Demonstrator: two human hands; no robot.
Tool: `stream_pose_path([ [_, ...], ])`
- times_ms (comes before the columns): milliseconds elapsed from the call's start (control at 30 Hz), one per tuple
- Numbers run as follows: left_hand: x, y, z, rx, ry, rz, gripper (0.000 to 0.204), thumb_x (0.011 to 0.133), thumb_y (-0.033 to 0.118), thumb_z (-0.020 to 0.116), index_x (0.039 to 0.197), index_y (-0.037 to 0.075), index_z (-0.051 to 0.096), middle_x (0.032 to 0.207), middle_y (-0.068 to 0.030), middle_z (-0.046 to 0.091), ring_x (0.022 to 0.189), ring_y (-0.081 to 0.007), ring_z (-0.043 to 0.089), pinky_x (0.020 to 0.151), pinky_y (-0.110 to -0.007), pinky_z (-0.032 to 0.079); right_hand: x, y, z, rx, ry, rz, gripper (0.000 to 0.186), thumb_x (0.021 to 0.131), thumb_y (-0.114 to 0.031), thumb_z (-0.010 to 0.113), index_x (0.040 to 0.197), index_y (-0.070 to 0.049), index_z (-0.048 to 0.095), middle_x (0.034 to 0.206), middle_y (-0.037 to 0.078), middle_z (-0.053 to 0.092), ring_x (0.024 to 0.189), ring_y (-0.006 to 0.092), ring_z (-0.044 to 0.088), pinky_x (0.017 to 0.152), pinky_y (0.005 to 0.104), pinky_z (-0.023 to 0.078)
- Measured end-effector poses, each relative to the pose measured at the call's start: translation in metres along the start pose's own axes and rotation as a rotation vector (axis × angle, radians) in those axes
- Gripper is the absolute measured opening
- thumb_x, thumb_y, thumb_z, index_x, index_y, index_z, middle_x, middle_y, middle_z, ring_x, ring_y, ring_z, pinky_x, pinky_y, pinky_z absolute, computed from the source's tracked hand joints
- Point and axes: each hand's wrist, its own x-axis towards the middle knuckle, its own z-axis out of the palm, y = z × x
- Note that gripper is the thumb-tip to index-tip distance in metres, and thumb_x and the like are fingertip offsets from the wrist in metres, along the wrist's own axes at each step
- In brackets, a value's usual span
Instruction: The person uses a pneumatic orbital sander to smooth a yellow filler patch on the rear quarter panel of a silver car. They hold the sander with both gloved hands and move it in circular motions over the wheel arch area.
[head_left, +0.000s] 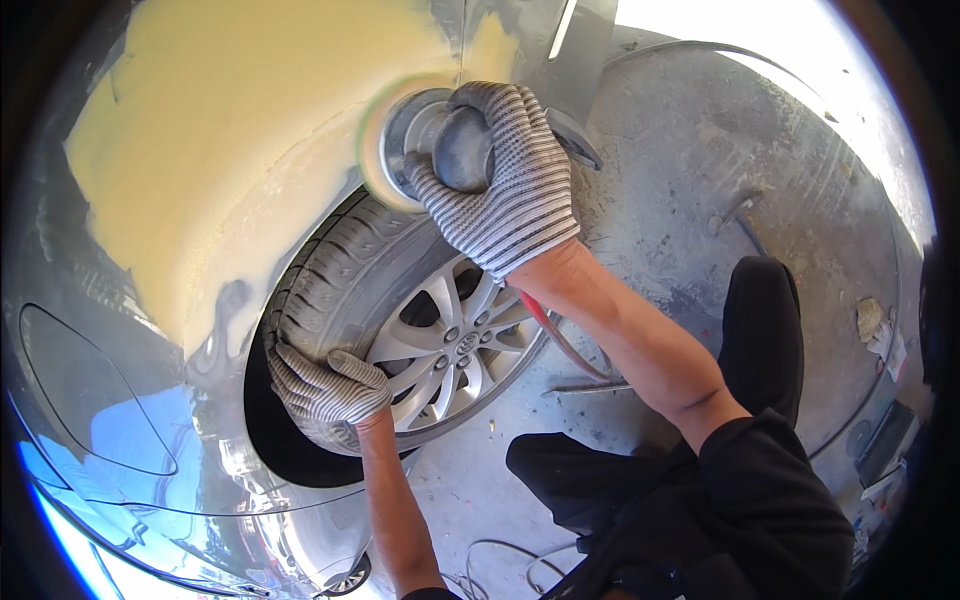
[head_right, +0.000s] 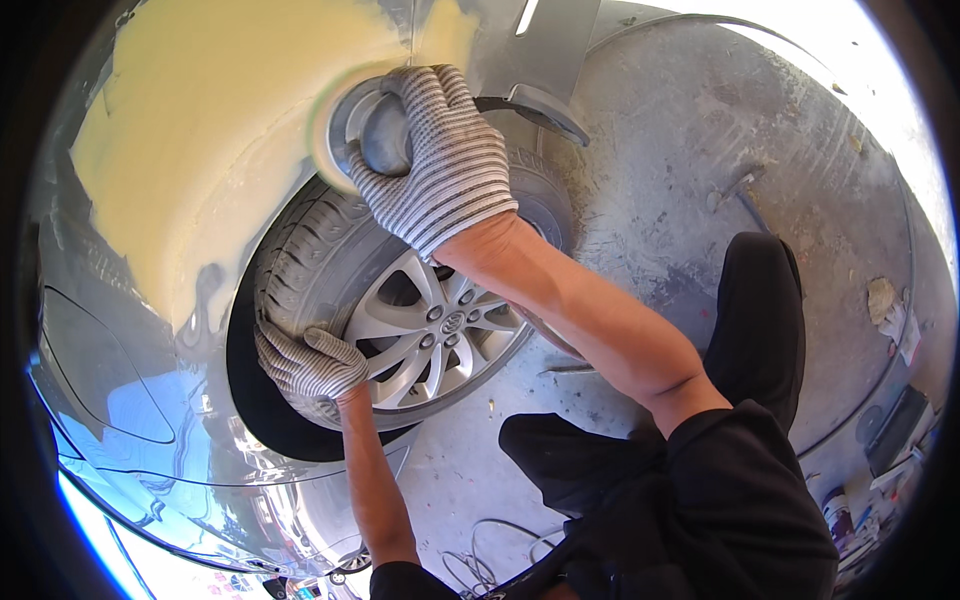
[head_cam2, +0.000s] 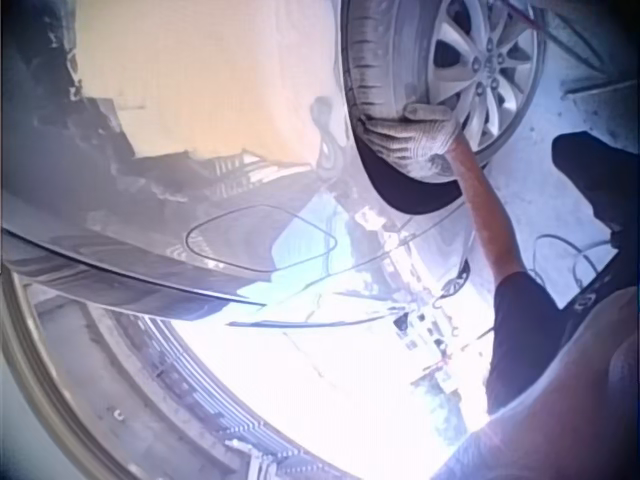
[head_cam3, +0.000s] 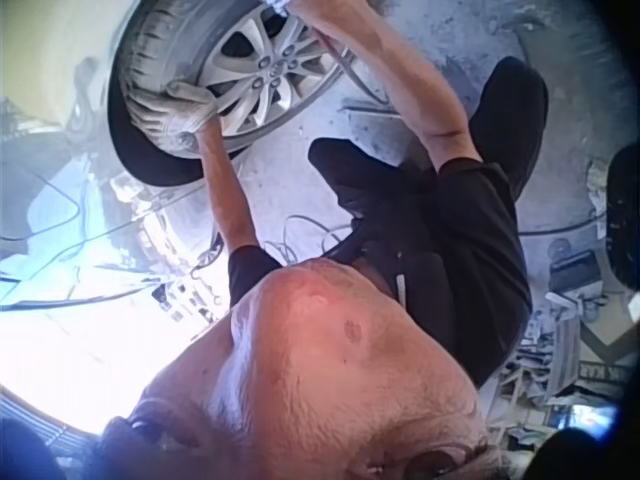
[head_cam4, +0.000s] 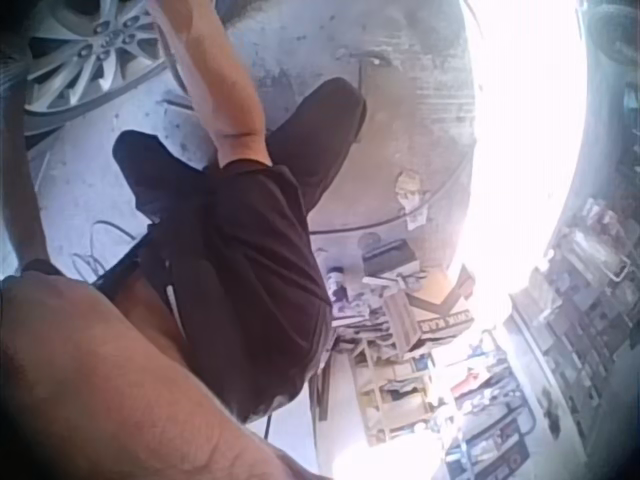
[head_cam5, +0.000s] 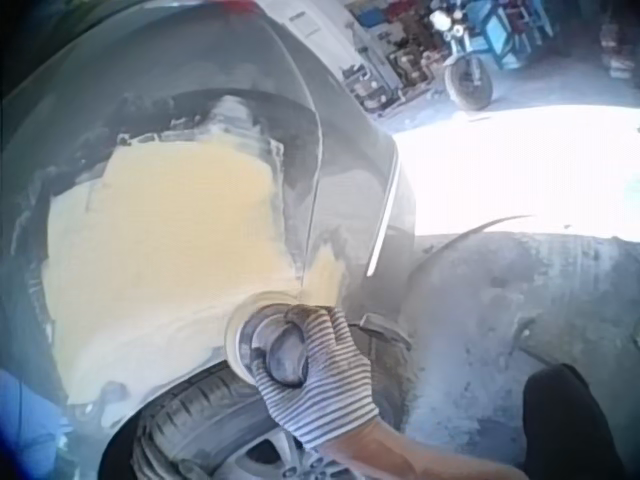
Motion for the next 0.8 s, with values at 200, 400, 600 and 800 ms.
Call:
stream_pose_path([
  [200, 0.005, 0.002, -0.001, 0.025, 0.003, -0.001, 0.061, 0.108, 0.034, 0.041, 0.150, -0.010, 0.050, 0.141, -0.0344, 0.059, 0.125, -0.0527, 0.062, 0.105, -0.065, 0.051, 0.012, 0.024, -0.010, 0.007, 0.096, 0.106, 0.061, 0.079, -0.028, 0.092, 0.126, -0.001, 0.064, 0.115, 0.020, 0.068, 0.102, 0.0377, 0.074, 0.089, 0.0448, 0.064],
  [400, 0.003, 0.001, 0.001, 0.003, 0.036, 0.010, 0.060, 0.108, 0.034, 0.041, 0.149, -0.009, 0.051, 0.140, -0.0339, 0.060, 0.125, -0.0521, 0.062, 0.105, -0.065, 0.051, -0.002, -0.003, 0.002, -0.026, 0.023, -0.038, 0.062, 0.079, -0.028, 0.092, 0.126, 0.000, 0.063, 0.118, 0.022, 0.066, 0.100, 0.0388, 0.074, 0.088, 0.0471, 0.064],
  [600, 0.002, 0.003, 0.000, 0.007, 0.035, -0.010, 0.060, 0.108, 0.034, 0.042, 0.150, -0.008, 0.051, 0.141, -0.0335, 0.060, 0.125, -0.0519, 0.062, 0.106, -0.065, 0.050, 0.005, 0.009, -0.006, -0.015, 0.037, 0.023, 0.063, 0.080, -0.032, 0.091, 0.125, 0.001, 0.063, 0.119, 0.024, 0.066, 0.103, 0.0386, 0.074, 0.091, 0.0464, 0.065],
  [800, -0.003, -0.004, 0.003, 0.002, 0.016, -0.011, 0.060, 0.107, 0.033, 0.043, 0.150, -0.008, 0.050, 0.142, -0.0343, 0.058, 0.124, -0.0526, 0.062, 0.104, -0.066, 0.050, -0.005, -0.003, 0.002, -0.009, 0.024, -0.014, 0.062, 0.079, -0.031, 0.092, 0.125, 0.000, 0.063, 0.118, 0.023, 0.067, 0.103, 0.0380, 0.075, 0.089, 0.0453, 0.065],
])
